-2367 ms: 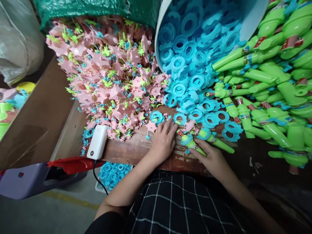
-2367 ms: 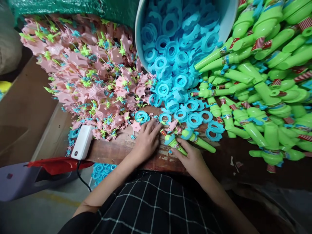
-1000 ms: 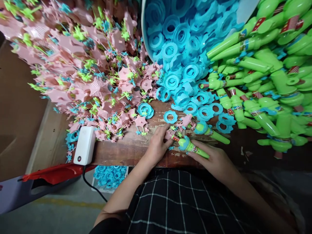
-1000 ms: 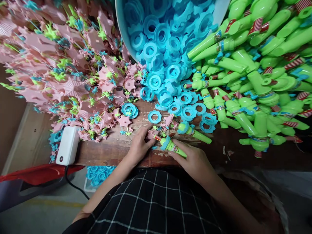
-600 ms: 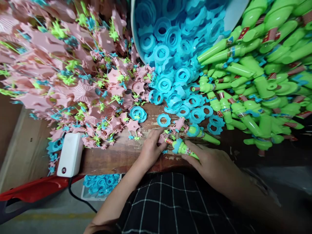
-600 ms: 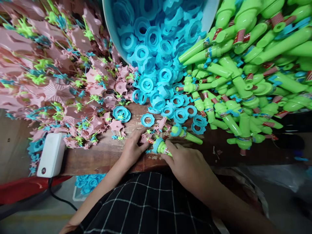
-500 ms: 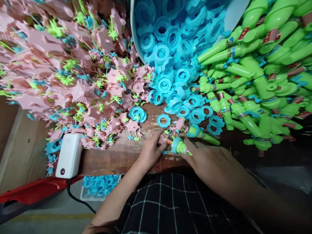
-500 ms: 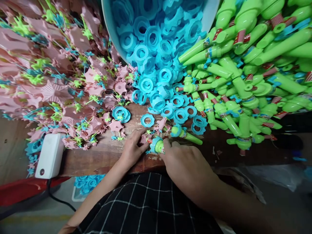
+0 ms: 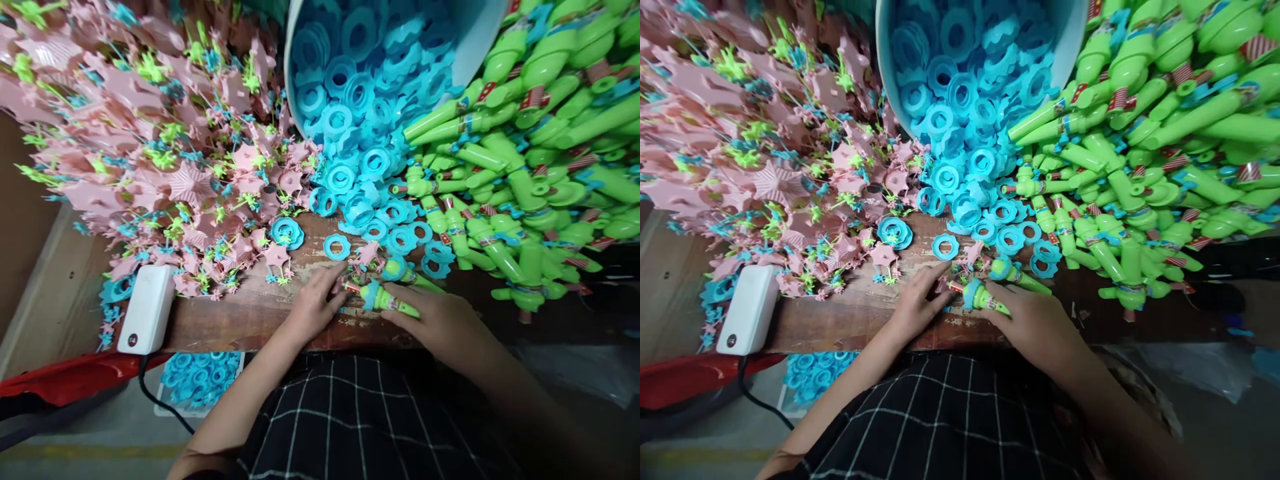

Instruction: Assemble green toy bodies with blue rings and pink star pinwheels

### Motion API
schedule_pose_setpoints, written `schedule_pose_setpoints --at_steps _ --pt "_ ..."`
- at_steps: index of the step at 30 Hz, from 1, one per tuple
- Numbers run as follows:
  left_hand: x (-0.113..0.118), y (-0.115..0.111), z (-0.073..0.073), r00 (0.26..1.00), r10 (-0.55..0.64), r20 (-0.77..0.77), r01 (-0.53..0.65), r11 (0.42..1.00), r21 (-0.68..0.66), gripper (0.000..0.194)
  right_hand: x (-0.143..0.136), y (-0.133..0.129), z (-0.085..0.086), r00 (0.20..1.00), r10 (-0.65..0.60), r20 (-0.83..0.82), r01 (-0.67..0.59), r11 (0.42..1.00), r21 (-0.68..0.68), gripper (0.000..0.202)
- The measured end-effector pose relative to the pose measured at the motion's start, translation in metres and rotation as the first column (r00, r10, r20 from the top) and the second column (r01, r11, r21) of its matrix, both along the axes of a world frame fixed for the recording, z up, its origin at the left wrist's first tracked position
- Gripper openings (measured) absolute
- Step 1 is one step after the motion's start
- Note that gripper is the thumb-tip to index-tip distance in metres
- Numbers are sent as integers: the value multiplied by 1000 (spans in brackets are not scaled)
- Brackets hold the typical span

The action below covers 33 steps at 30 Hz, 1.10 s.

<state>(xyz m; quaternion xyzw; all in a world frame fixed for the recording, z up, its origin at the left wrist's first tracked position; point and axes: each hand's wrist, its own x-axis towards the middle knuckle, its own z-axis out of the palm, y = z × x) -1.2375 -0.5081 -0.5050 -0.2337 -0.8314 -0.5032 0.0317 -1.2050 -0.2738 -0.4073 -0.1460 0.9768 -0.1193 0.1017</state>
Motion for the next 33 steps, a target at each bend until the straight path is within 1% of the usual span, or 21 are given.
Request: schedule_pose_setpoints --at_steps 2,4,5,7,9,11,12,14,15,16,18,19,20,21,23,25,27,28,30,31,33 --pt "1 2 5 999 -7 38 5 999 47 62 11 19 -24 993 -63 -100 46 987 -157 41" --pt "0 3 10 992 -16 124 2 993 120 71 20 30 -46 977 -122 -177 75 966 -249 43" --pt "-1 3 12 984 -34 173 5 986 166 72 23 32 -55 967 -142 -210 82 958 -273 43" --pt "-6 3 16 966 -61 250 -3 969 248 62 25 32 -66 947 -169 -275 86 953 -289 41" --pt "-13 2 20 965 -21 262 -46 967 249 48 24 27 -69 929 -184 -320 95 957 -274 39" --pt "-18 1 23 980 18 200 -51 985 162 40 21 22 -63 928 -163 -334 85 968 -236 39" --pt "-19 0 25 987 4 160 -22 994 107 37 18 21 -58 935 -139 -325 65 971 -229 40" --pt "-20 0 29 990 -76 120 71 997 42 31 6 22 -42 952 -111 -287 28 960 -279 37" --pt "-19 1 30 987 -111 119 107 993 41 27 -4 25 -34 954 -122 -275 28 947 -321 34" --pt "-20 2 31 986 -117 118 112 993 48 25 -16 30 -26 948 -155 -277 51 936 -349 32" --pt "-23 6 31 997 -31 73 29 999 28 25 -49 43 -14 913 -246 -325 151 945 -291 32" --pt "-27 8 30 999 27 18 -27 999 -23 27 -68 49 -11 888 -274 -370 209 956 -207 34" --pt "-32 11 29 996 71 -51 -76 992 -96 30 -87 55 -10 874 -281 -396 256 960 -116 39" --pt "-38 14 28 989 87 -121 -108 978 -180 33 -105 59 -10 870 -281 -405 279 958 -66 44" --pt "-51 20 24 977 46 -209 -117 933 -341 35 -134 62 -15 875 -241 -420 265 964 -1 49" --pt "-60 23 19 977 -6 -213 -93 885 -456 25 -152 61 -21 874 -189 -448 220 975 18 51" --pt "-63 22 16 981 -26 -194 -81 851 -519 17 -160 58 -24 871 -176 -460 204 979 12 54" --pt "-62 20 15 982 -27 -187 -76 848 -524 15 -161 57 -24 873 -188 -450 209 978 -3 55" --pt "-56 14 15 987 11 -163 -85 886 -456 14 -159 57 -20 883 -216 -418 222 974 -35 53" --pt "-52 11 16 990 52 -131 -99 921 -377 15 -156 57 -16 888 -222 -403 220 974 -52 51" --pt "-44 4 21 989 146 10 -143 981 -130 30 -144 55 -8 890 -244 -386 214 970 -120 49"
